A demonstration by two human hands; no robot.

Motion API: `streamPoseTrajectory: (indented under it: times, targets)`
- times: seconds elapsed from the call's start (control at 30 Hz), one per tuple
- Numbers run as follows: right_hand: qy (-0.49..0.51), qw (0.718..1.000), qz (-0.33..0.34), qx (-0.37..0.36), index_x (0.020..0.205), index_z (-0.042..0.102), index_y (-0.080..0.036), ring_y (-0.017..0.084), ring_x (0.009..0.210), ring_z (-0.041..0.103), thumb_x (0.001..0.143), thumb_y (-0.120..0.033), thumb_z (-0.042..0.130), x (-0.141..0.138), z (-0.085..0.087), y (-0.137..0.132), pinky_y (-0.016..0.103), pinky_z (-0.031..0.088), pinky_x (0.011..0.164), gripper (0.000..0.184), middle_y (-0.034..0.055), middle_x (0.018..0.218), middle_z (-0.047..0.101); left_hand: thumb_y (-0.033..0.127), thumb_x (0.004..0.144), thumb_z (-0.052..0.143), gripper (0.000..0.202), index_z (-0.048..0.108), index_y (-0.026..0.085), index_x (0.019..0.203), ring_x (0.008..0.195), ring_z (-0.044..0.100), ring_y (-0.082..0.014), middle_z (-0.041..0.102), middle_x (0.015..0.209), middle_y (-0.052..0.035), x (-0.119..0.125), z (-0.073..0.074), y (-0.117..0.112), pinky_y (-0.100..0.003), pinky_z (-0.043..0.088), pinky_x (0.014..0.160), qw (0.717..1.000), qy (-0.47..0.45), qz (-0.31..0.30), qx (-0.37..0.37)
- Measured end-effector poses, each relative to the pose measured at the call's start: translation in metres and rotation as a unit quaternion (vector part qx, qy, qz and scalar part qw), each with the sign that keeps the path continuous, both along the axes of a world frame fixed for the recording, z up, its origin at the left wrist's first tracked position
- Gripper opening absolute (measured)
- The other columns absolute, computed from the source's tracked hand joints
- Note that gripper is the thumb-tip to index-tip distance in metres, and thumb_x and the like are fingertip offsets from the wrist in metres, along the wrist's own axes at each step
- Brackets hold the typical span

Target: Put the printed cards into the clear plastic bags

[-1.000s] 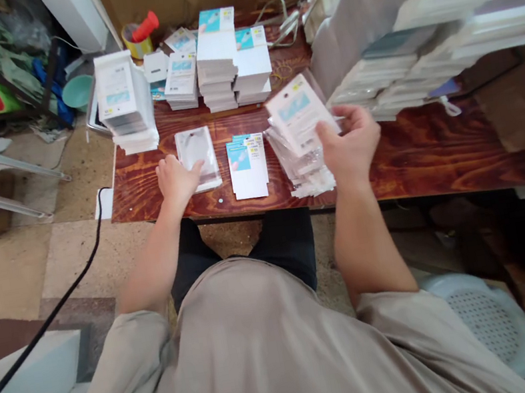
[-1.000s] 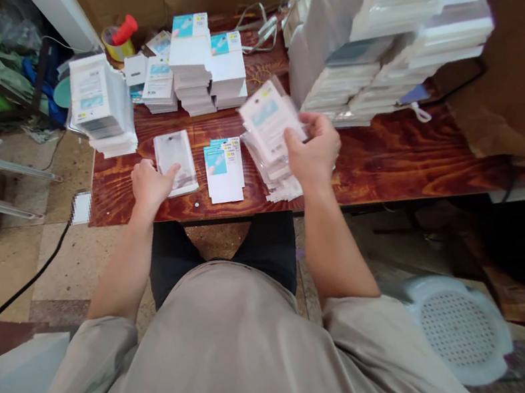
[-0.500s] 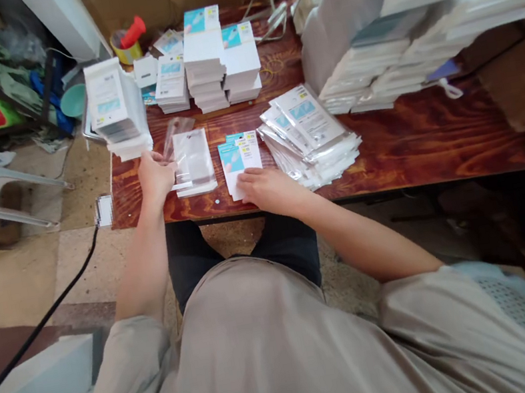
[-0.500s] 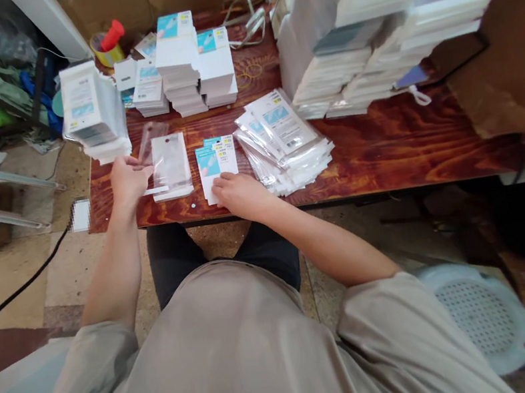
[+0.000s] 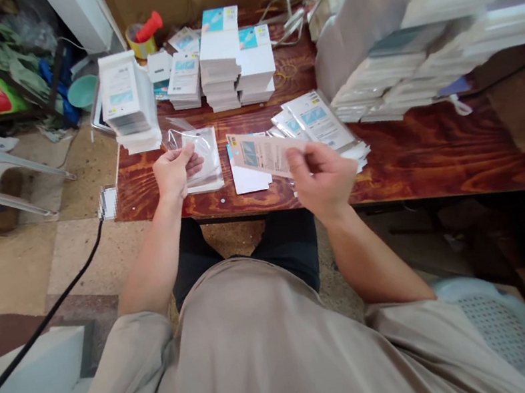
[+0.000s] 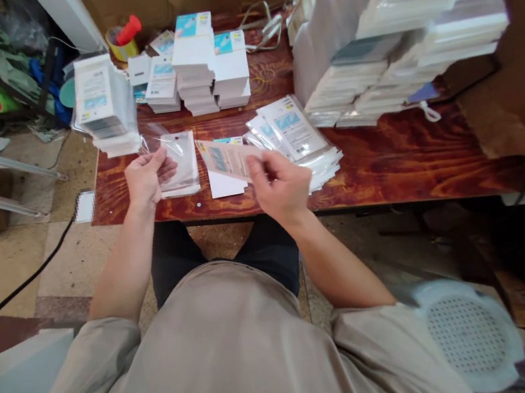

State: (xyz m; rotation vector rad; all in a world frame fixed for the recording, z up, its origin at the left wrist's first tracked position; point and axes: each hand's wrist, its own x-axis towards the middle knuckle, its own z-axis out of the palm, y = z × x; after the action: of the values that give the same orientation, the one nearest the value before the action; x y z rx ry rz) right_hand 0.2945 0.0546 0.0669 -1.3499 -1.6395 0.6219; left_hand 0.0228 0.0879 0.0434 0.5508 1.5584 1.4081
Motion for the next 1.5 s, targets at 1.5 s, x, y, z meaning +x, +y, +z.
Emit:
streamPoseTrajectory:
  times: [1.5]
  targets:
    - [0.146,0.957,-0.231,-0.101,0.07,0.06,-0.022,0.016,0.057,0.058,0.077,-0.03,0.079,0.074,-0.032,0.062,0.035,0.055,0.061,0.022,0.0014,0.069,0.066,0.047,0.085,0.079,0.038,0.066,0.017,0.106,0.136,0.051,-0.0423,0.063,0.129,-0.0215,-0.005,0.006,-0.012,-0.055,0.033,0.121,0.823,0.535,-0.129,-0.143]
